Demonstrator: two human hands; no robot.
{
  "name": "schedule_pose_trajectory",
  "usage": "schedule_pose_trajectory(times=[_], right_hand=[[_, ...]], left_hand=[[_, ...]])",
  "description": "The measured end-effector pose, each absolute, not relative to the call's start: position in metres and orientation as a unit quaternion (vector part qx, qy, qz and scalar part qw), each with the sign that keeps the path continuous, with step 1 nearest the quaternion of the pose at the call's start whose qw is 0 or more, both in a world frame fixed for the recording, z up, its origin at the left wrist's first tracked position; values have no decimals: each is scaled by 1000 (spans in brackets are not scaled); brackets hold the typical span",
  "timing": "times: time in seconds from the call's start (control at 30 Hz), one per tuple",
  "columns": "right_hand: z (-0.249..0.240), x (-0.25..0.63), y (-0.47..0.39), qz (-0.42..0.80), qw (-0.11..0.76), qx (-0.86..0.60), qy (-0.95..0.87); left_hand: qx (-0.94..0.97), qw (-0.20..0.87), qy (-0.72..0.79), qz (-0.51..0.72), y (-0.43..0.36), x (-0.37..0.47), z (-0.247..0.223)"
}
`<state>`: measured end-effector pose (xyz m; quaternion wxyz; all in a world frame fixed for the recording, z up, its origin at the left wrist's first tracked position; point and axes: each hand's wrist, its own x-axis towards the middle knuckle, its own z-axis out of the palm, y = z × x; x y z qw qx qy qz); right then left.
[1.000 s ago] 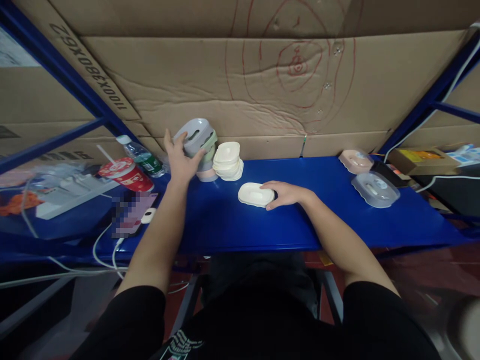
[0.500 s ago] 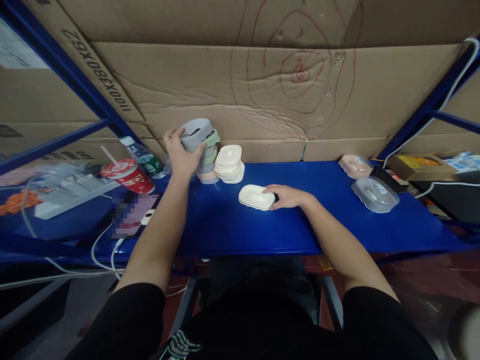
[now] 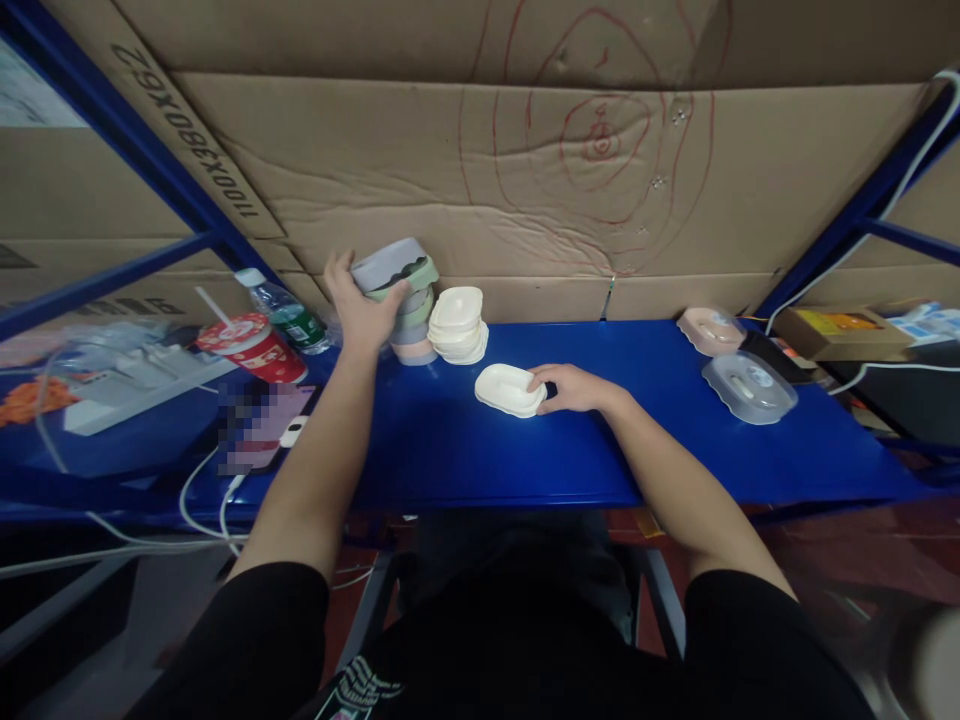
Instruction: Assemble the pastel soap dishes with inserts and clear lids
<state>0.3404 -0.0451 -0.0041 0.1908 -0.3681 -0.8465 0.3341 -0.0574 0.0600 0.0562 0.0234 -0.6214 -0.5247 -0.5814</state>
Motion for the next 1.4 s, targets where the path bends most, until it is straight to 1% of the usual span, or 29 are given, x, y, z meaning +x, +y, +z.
schedule_pose_trajectory(times=[0.13,0.53,0.8,1.0,1.2,1.4], right_hand=[[-3,338,-46,339,207,-371,-840],[-2,338,-45,330,205,-366,-846],[-3,338,-44,327,205,-364,-848],[-2,338,-45,320,199,-369,-850],[-5,338,-44,320,205,-362,-851],[-5,338,-43,323,202,-368,-848]], left_hand=[[-618,34,-525,-584,60,-59,56],[-567,101,-554,-602,57,-45,61],[-570,63,-565,-593,50,-28,76],[-591,94,-597,-535,40,-22,82],[-603,100,-582,-537,39,-22,76],[-592,67,-583,-552,44,-31,66]])
